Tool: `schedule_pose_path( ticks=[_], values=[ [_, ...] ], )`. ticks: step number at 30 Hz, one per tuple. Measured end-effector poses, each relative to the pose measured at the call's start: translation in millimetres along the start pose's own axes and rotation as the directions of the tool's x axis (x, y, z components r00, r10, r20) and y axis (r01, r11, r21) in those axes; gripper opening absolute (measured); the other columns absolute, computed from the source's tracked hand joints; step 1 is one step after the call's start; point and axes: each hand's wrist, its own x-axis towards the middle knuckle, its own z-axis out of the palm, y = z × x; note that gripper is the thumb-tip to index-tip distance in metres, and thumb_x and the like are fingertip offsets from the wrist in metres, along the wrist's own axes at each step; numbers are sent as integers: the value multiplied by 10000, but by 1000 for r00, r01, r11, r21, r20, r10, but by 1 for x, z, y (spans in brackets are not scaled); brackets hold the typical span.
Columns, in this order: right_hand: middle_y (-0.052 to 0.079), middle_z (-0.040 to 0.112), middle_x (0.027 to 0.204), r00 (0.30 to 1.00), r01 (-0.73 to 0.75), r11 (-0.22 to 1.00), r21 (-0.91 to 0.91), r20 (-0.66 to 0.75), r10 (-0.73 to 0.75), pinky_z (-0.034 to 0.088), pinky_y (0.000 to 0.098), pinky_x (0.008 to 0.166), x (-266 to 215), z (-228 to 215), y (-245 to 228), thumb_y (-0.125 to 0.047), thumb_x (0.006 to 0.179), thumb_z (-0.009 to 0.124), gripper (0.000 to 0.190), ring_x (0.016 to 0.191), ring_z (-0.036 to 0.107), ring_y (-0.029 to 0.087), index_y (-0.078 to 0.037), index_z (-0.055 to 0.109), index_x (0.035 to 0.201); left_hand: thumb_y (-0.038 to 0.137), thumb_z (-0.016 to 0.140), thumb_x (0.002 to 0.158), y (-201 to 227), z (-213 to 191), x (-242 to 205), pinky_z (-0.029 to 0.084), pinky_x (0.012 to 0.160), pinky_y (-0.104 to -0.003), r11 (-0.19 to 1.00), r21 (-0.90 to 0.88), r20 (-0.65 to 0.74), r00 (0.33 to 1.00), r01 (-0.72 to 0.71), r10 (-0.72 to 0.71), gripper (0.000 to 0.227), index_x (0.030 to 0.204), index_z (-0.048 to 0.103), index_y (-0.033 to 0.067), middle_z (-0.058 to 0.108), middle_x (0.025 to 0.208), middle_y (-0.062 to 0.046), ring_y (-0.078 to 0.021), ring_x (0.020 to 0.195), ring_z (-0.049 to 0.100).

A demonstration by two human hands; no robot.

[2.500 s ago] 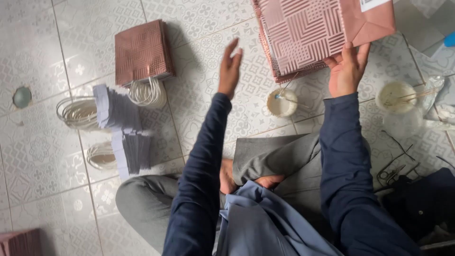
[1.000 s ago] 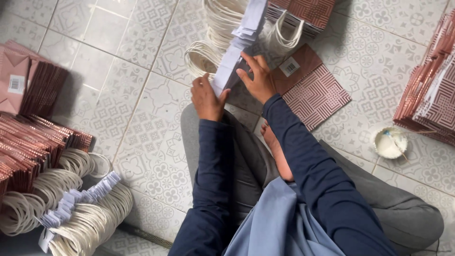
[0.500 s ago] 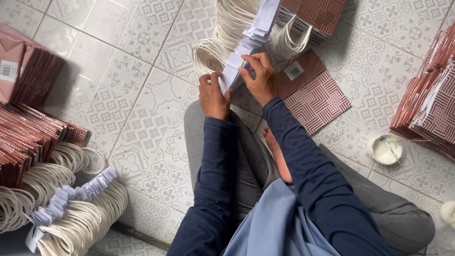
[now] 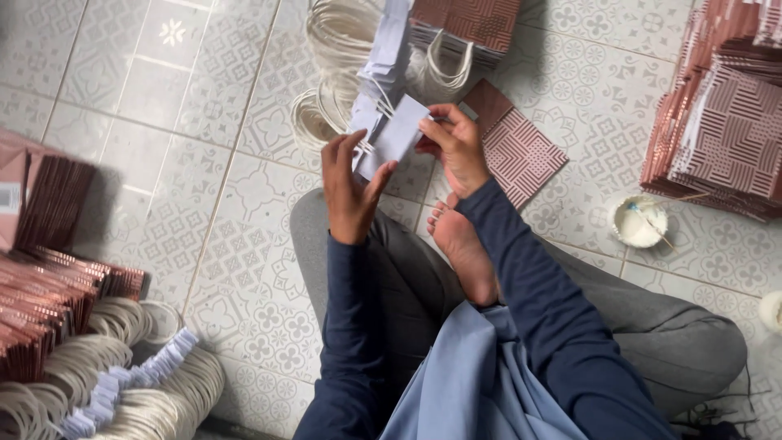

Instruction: The person assembles gift bags by applying glue to small white paper tabs and attaching them to the inside of patterned paper bags. They then thread white rope handles through the tabs and press them into place. The process is repeated for multiple bags.

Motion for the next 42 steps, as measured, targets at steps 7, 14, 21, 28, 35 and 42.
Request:
schedule_pose_path(
  ticks=[7, 14, 21, 28, 35, 42],
  values=[
    [72, 681, 873, 993, 25, 995, -98, -110, -36, 667, 301, 666, -67, -161, -39, -75, 917, 798, 268, 759, 743, 157, -54, 641, 1134, 191, 795, 945, -4, 101, -55, 603, 762, -382, 976, -212, 15, 999, 49, -47, 667, 1490, 429, 71, 468, 1326, -197, -353, 963, 689],
    [116, 682, 865, 972, -48, 984, -172, -233, 6, 650, 306, 675, -160, -271, -55, -52, 956, 762, 252, 736, 726, 181, -18, 631, 1170, 226, 804, 896, -12, 181, -105, 588, 703, -395, 948, -171, 472, 867, 270, -161, 350, 1187, 650, 108, 621, 1010, -98, -301, 803, 708],
    [37, 695, 859, 950, -66, 979, -190, -314, 3, 637, 221, 684, -175, -289, -49, -136, 1011, 730, 224, 708, 696, 72, -43, 655, 1200, 561, 722, 854, -4, 198, -121, 593, 724, -475, 914, 378, 605, 709, 145, -363, 168, 956, 653, 447, 662, 917, 72, -332, 815, 714],
    [63, 691, 825, 961, -95, 958, -272, -274, 18, 629, 241, 644, -168, -280, -49, -107, 1011, 713, 244, 668, 692, 106, -9, 664, 1229, 407, 719, 926, -20, 192, -117, 577, 841, -510, 954, 164, 707, 645, 251, -291, 171, 1047, 678, 293, 741, 965, -74, -364, 953, 743],
    [42, 698, 861, 963, -115, 977, -182, -263, 64, 640, 236, 685, -164, -270, -41, -131, 1031, 671, 272, 730, 706, 95, -27, 635, 1279, 243, 748, 913, -22, 192, -108, 591, 852, -474, 941, -56, 683, 701, 335, -208, 334, 1234, 681, 176, 749, 1088, -116, -327, 930, 753],
    [63, 729, 993, 969, -101, 993, -64, -234, 84, 651, 275, 802, -135, -231, -28, -164, 1043, 661, 274, 883, 739, 129, -46, 627, 1289, 194, 785, 891, -33, 166, -76, 621, 686, -358, 957, -143, 428, 888, 251, -169, 222, 1105, 745, 153, 701, 934, -117, -286, 756, 725]
  ],
)
